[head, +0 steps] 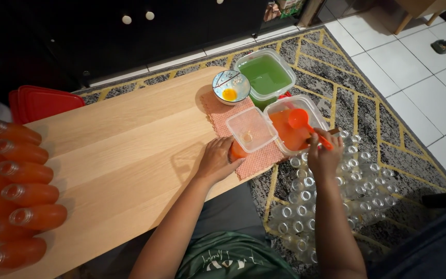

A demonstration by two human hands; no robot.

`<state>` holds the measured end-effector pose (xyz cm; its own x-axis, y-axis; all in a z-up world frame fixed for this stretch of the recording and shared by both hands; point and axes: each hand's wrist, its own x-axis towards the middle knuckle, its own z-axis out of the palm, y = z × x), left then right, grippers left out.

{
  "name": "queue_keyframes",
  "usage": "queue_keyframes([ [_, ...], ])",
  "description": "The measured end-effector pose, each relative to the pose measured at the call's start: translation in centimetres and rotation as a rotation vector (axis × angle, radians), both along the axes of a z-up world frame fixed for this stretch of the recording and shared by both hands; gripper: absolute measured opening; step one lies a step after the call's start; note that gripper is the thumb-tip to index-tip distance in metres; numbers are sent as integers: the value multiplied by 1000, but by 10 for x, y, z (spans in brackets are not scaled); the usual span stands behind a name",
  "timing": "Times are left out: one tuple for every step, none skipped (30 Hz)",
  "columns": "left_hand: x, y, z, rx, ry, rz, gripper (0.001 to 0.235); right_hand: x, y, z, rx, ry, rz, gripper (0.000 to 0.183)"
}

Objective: The person pours an orange liquid from a plastic container into small plastic bottles using an orange ladle. They hold each bottle steady with one hand while ladling the liquid with the other, repeating the process for multiple bottles arranged on a wooden table.

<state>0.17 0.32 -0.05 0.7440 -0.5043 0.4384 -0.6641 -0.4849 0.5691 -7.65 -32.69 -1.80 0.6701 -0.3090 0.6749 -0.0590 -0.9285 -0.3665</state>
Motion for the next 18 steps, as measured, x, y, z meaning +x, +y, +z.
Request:
queue_keyframes([
  [0,0,0,3,1,-6,69,1,-2,-6,3,1,-6,24],
  [0,0,0,6,11,-3,69,2,-3,-12,-30,48,-47,23],
  [0,0,-1,9,22,1,69,2,-4,-18,-63,98,-87,23],
  [-1,0,-2,12,24,-5,69,1,-3,-22,-61,100,-94,23],
  [0,-1,-4,17,32,-2,69,4,-2,-25,-60,133,-102,22],
  [1,-1,-5,22,39,1,69,6,-2,-27,-59,166,-110,22],
  [1,-1,-4,23,41,1,69,6,4,-23,-59,167,-110,22],
  [2,-1,-4,21,42,1,69,5,10,-18,-39,196,-114,22],
  [2,-1,-4,21,44,1,69,5,17,-13,-18,226,-118,21],
  [0,0,-4,22,46,-1,69,4,19,-14,-16,227,-119,21],
  [0,0,-3,14,32,2,68,6,21,-14,-26,232,-110,20],
  [1,0,-2,6,17,5,68,8,23,-14,-36,236,-102,20],
  [1,-1,-1,5,16,4,68,9,26,-13,-36,234,-103,20],
  [1,-1,-1,-4,8,4,68,10,29,-12,-26,214,-76,19],
  [0,-1,-1,-14,4,5,68,10,32,-12,-16,197,-47,18],
  [-1,-1,-3,-14,5,6,68,8,34,-11,-16,199,-46,18],
  [0,-1,-4,-8,3,11,68,8,35,-10,23,176,-10,19],
  [1,-1,-4,-2,0,16,68,7,36,-8,63,152,27,21],
])
